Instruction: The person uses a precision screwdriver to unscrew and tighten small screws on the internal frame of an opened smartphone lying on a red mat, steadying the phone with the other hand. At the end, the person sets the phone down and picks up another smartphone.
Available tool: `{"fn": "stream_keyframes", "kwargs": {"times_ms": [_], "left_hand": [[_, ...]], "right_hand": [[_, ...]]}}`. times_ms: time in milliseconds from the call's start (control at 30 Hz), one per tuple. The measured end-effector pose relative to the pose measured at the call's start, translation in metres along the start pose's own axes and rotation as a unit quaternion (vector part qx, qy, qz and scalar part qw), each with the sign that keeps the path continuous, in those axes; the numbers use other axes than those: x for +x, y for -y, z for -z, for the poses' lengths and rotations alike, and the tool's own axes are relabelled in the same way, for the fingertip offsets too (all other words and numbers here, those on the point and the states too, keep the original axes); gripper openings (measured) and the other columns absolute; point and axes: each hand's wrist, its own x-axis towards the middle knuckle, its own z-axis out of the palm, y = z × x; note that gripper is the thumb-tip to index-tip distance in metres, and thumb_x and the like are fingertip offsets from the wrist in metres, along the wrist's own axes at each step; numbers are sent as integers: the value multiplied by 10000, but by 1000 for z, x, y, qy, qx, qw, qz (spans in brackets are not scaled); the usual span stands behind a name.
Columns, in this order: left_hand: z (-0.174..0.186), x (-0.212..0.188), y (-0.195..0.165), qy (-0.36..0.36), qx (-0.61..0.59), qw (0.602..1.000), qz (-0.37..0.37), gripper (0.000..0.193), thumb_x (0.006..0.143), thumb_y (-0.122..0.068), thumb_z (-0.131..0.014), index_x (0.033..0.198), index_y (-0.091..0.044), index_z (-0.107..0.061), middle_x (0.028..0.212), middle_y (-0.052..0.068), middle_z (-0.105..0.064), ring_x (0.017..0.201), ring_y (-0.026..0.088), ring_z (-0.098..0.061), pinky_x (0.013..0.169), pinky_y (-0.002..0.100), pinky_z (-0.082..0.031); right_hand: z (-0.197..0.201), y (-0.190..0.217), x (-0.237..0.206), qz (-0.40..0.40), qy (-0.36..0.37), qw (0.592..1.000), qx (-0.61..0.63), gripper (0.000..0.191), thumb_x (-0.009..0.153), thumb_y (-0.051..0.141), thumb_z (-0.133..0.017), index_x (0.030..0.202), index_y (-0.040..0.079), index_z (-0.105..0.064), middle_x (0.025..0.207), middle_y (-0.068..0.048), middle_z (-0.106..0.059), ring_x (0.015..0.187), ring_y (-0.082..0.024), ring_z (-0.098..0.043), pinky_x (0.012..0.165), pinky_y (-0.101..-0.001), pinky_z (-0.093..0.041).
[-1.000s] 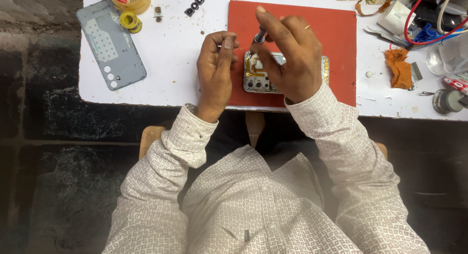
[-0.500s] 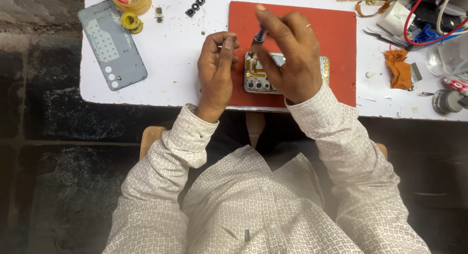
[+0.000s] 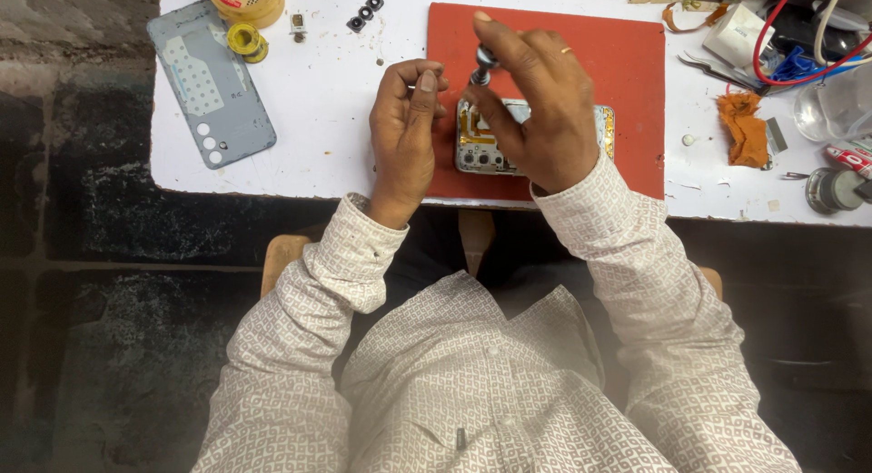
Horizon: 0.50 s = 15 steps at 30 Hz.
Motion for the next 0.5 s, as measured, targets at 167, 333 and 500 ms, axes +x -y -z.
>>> {"fn": "stream_keyframes", "kwargs": {"times_ms": [167,333,500], "left_hand": [[-1,1,1,-1,-6,1000,2,249,1113,-282,-538,1199,-60,-608,1087,33,-668,994,86,-631,812,225,-535],[-1,-1,-1,28,4,999,15,263,1111,-277,-576,1232,-50,-628,994,-1,-638,808,41,-515,721,197,-465],[-2,-1,-2,33,17,999,-11,237,1105,-255,-596,1228,-53,-611,1039,-9,-654,855,33,-577,757,190,-517]], "right_hand": [[-5,-2,-5,37,-27,998,53,603,1018,-58,-750,1526,82,-457,1323,-159,-669,1154,-296,-719,948,-365,-640],[-9,-9,-8,27,-24,996,85,623,1009,-81,-774,1517,100,-461,1344,-144,-665,1169,-296,-721,965,-369,-641],[-12,-10,-9,13,-2,991,135,647,992,-89,-767,1528,73,-444,1441,-159,-636,1260,-298,-711,1056,-386,-644]]}}
